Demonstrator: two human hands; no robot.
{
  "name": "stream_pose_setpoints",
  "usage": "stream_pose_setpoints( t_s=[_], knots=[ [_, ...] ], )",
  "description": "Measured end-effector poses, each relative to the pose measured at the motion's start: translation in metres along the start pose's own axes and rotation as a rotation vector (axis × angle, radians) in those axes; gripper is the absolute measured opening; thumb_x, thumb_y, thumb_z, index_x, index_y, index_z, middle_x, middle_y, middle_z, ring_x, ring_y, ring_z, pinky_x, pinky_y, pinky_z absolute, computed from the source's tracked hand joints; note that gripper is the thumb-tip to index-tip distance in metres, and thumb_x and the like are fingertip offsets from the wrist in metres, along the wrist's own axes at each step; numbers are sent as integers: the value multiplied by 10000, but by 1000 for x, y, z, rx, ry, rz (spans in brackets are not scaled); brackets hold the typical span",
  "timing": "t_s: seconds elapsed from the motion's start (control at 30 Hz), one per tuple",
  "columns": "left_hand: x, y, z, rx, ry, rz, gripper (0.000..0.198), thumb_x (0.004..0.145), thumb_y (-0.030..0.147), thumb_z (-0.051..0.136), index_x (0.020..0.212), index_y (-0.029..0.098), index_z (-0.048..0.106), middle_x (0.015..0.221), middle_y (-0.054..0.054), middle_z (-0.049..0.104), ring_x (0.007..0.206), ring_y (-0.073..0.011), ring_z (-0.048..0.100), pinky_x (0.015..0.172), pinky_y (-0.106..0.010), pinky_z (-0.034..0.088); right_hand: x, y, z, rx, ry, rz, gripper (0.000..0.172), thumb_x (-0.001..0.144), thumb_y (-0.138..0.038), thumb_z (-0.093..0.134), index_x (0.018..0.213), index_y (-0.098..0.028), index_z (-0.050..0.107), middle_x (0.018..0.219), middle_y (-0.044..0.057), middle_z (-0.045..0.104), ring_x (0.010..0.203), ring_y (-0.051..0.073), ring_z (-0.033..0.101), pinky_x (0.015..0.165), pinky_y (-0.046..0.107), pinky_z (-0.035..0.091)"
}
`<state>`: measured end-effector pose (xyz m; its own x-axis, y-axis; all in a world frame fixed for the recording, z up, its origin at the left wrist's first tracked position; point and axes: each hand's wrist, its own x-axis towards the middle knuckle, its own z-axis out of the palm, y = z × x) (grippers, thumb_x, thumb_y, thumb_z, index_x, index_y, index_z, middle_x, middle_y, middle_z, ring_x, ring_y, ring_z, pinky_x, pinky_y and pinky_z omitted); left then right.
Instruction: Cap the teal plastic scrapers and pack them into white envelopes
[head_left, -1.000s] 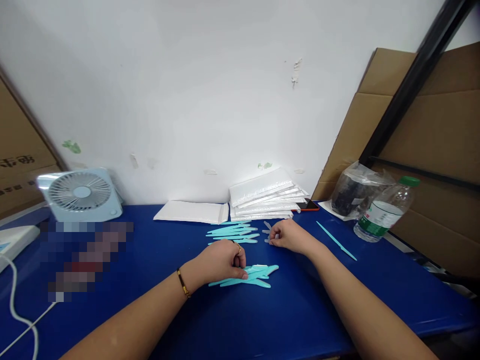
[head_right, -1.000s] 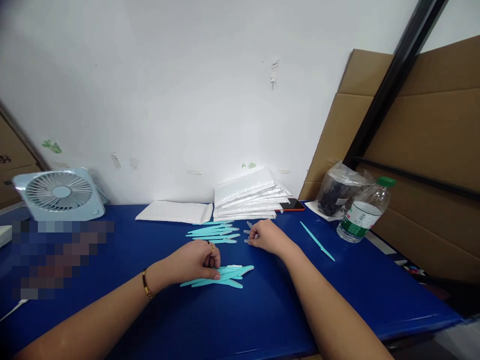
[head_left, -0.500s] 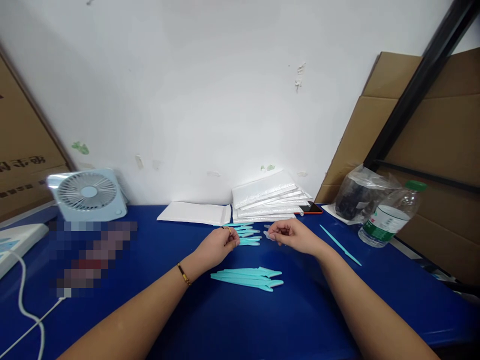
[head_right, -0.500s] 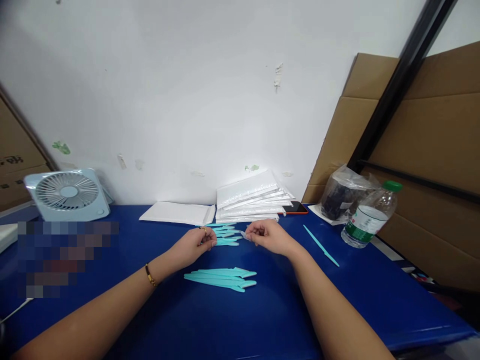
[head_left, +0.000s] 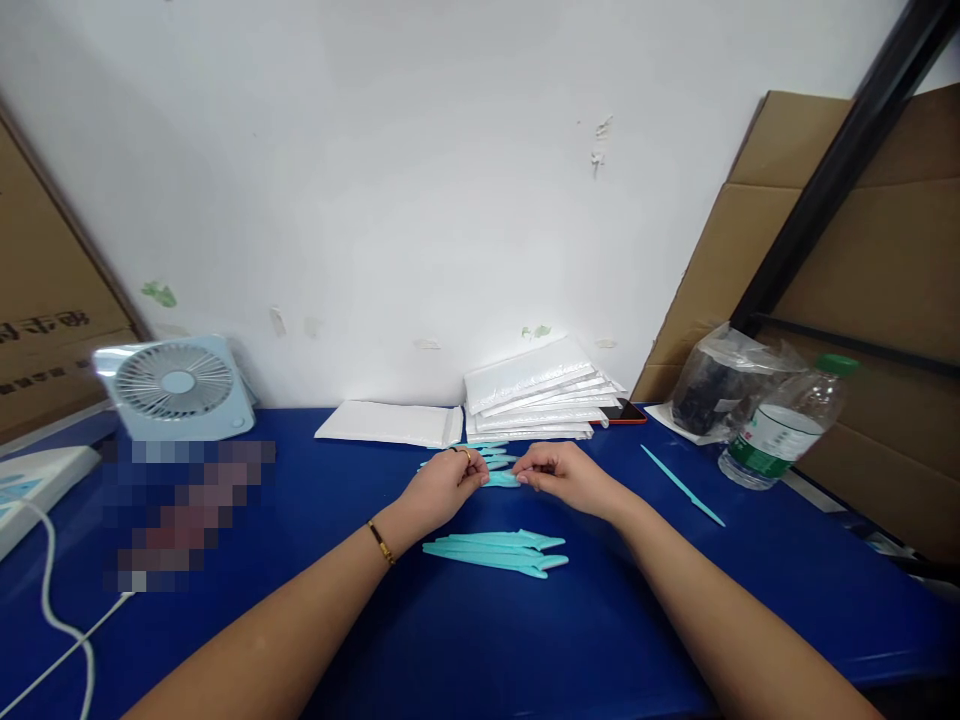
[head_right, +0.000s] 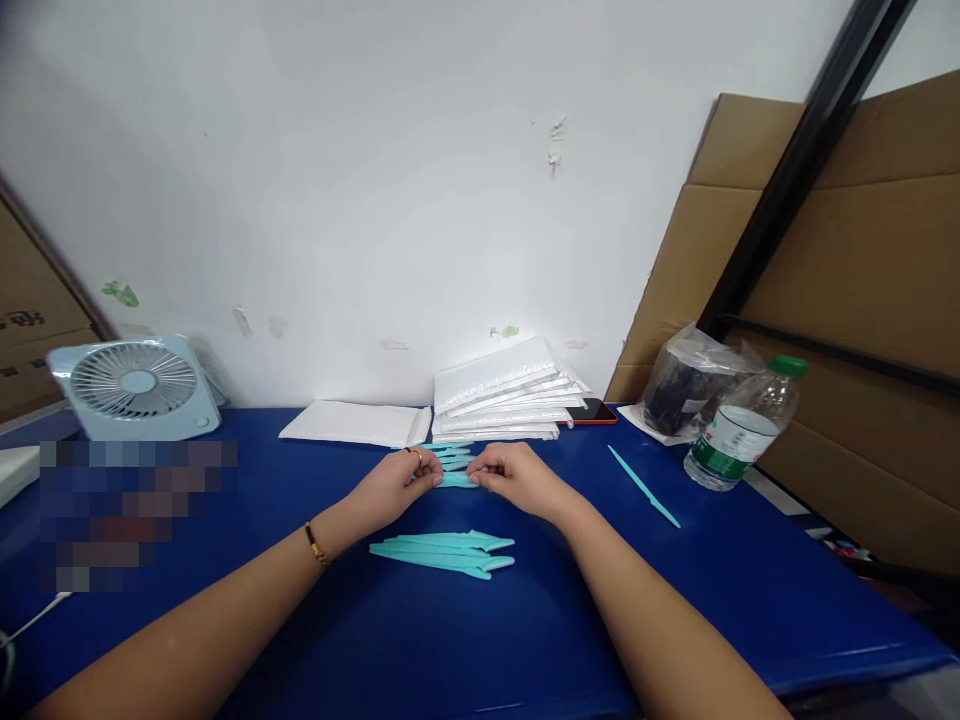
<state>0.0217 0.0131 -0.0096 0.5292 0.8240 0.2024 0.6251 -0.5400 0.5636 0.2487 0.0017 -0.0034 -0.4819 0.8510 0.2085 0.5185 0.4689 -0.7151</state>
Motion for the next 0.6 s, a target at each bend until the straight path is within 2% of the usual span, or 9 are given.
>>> stream_pose_setpoints(
  t_s=[0.07,0.17,0.23,0.3,0.4,0.47,0.6],
  knots=[
    [3,-2,3,32,33,-16,173,837,314,463,835,201,595,807,-9,614,737,-147,548,636,-237,388,1,4,-4,-56,64,-11,228,826,-325,526,925,-190,681,813,38,653,658,136,572,605,239,432],
    [3,-2,1,65,97,-35,200,815,320,510,964,216,593,937,-22,618,842,-161,564,709,-252,414,-2,16,-23,-168,214,39,246,829,-334,510,924,-187,683,804,40,656,660,145,573,616,249,429],
    [-2,2,-2,75,61,-7,205,800,342,533,948,222,608,952,-21,613,855,-163,563,723,-251,418,-6,23,-37,-251,260,79,228,812,-331,526,880,-188,689,773,37,653,646,148,562,596,250,416],
    [-7,7,-4,70,-69,50,201,784,381,548,874,226,640,899,-13,617,813,-156,564,694,-239,418,-9,28,-44,-315,225,91,194,791,-309,546,840,-191,692,758,35,641,634,143,549,585,247,405],
    [-14,14,-5,72,-227,115,233,724,415,613,856,232,670,856,-12,631,792,-157,564,646,-225,404,-8,32,-39,-410,103,66,133,743,-257,596,813,-193,690,794,38,618,656,139,543,609,242,401],
    [-16,17,-2,84,-274,94,212,718,407,618,820,231,678,810,-8,643,752,-154,565,595,-222,383,-5,32,-30,-490,43,56,116,722,-220,610,806,-190,684,819,43,607,702,149,550,638,241,399],
    [-16,19,1,86,-304,-5,182,758,361,558,739,214,664,725,0,653,647,-137,556,515,-222,334,1,29,-16,-623,32,66,100,717,-163,577,771,-168,661,824,58,597,734,159,549,651,237,382]
  ],
)
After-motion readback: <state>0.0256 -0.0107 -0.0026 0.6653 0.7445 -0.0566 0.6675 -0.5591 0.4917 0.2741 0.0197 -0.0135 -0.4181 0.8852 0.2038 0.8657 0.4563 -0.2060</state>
